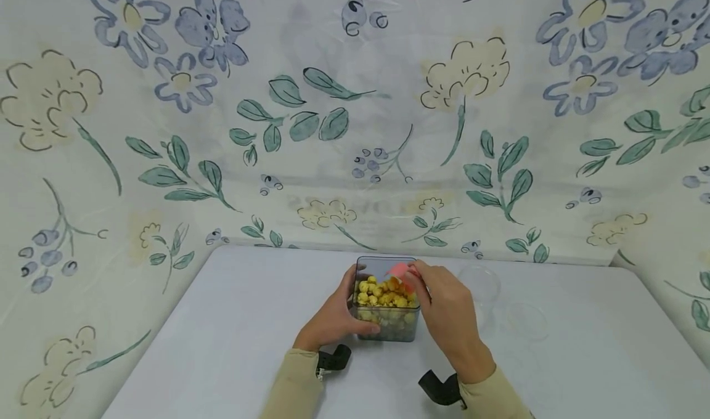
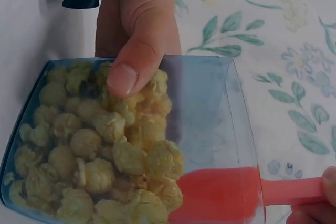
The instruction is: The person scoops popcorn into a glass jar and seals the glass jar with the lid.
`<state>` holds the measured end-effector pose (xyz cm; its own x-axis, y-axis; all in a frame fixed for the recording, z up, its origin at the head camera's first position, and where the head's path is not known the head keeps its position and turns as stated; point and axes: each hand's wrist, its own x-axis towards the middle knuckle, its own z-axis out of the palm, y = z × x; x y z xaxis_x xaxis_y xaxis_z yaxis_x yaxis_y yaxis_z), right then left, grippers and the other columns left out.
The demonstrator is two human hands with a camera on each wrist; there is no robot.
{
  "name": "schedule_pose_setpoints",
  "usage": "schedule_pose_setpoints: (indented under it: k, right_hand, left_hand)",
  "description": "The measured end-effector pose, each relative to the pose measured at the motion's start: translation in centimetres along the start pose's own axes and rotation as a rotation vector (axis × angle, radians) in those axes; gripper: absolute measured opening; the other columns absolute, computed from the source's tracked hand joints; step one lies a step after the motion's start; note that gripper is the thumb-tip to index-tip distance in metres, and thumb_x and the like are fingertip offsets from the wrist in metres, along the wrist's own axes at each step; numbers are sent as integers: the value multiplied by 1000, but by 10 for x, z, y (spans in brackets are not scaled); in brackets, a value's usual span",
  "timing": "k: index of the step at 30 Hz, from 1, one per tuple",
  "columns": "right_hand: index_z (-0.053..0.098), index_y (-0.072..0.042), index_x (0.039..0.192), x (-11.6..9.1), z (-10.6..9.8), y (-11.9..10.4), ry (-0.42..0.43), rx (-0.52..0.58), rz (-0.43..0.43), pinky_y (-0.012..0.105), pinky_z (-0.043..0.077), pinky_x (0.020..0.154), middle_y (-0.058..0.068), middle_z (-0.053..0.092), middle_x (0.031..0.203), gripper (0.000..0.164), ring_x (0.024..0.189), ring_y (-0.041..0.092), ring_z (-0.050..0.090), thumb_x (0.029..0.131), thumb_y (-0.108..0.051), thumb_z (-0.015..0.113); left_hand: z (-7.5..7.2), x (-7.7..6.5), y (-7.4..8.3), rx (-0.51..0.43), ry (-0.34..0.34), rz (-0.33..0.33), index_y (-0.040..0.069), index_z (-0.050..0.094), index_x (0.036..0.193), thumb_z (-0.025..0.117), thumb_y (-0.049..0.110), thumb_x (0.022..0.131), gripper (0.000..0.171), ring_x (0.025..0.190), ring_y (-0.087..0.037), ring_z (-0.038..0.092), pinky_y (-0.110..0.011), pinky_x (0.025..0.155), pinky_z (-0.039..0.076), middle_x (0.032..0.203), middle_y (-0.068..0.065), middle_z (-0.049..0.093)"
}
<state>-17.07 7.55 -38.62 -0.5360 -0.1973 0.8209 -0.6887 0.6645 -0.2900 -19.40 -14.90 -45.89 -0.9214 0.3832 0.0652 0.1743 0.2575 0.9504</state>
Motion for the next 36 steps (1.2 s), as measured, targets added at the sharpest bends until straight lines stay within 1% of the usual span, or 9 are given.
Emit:
schedule_pose_setpoints:
  k: [4,6,9,12,16,21,28,32,36]
  right_hand:
    - [68,-3,104,6,2,-2,-37,-56,-64,28,52,56,5,66,75,35,65,15,61,91,-33,55]
    - [68,-3,103,8,3,-3,-49,-46,-65,27,50,54,5,65,75,30,62,14,60,89,-29,60]
    - [67,-2,99,10,4,-2,-38,-10,-15,24,49,53,4,65,75,22,60,11,58,83,-17,69]
    - [66,-1,91,10,7,0,-24,26,49,22,48,51,3,62,70,14,57,8,55,81,-10,71]
    - [65,-2,85,7,10,2,13,56,129,20,48,49,2,60,65,9,54,8,56,83,-10,69]
    - [67,-2,83,6,13,2,78,101,226,21,50,50,4,65,69,9,57,9,61,86,-11,66]
    - [68,-1,88,7,4,1,45,105,221,23,51,51,4,66,71,10,58,11,61,85,-11,68]
    - [66,-4,83,11,1,2,14,103,217,22,50,52,1,64,67,9,58,9,60,86,-12,67]
    - [61,-4,79,14,4,4,-8,109,247,22,48,51,-1,58,63,14,57,6,55,88,-14,64]
  left_hand:
    - [-2,-1,0,30,19,2,41,10,144,87,30,62,113,127,-14,38,-43,100,36,140,8,34]
    - [-2,-1,-1,33,21,6,41,10,144,87,30,62,113,126,-14,39,-43,100,36,140,8,34]
    - [-3,0,-2,26,14,11,36,10,146,86,30,63,113,126,-16,39,-43,99,36,140,7,34]
    - [-2,-1,-3,15,9,0,31,9,148,86,30,63,115,126,-16,39,-43,99,37,140,7,34]
    - [-1,-1,-4,1,6,-13,36,10,146,87,28,63,114,128,-17,37,-43,99,38,141,8,32]
    - [0,-1,-4,20,10,-31,44,8,143,86,31,62,114,134,-20,29,-45,102,34,145,5,28]
    - [1,-2,-3,47,5,-35,41,6,145,86,36,61,116,136,-24,24,-48,104,31,149,-1,24]
    - [0,-1,-2,52,6,-36,38,6,146,86,36,61,117,136,-24,24,-48,104,30,150,-3,24]
    - [0,0,-1,54,13,-39,35,6,147,87,36,60,119,135,-23,25,-48,103,31,149,-2,25]
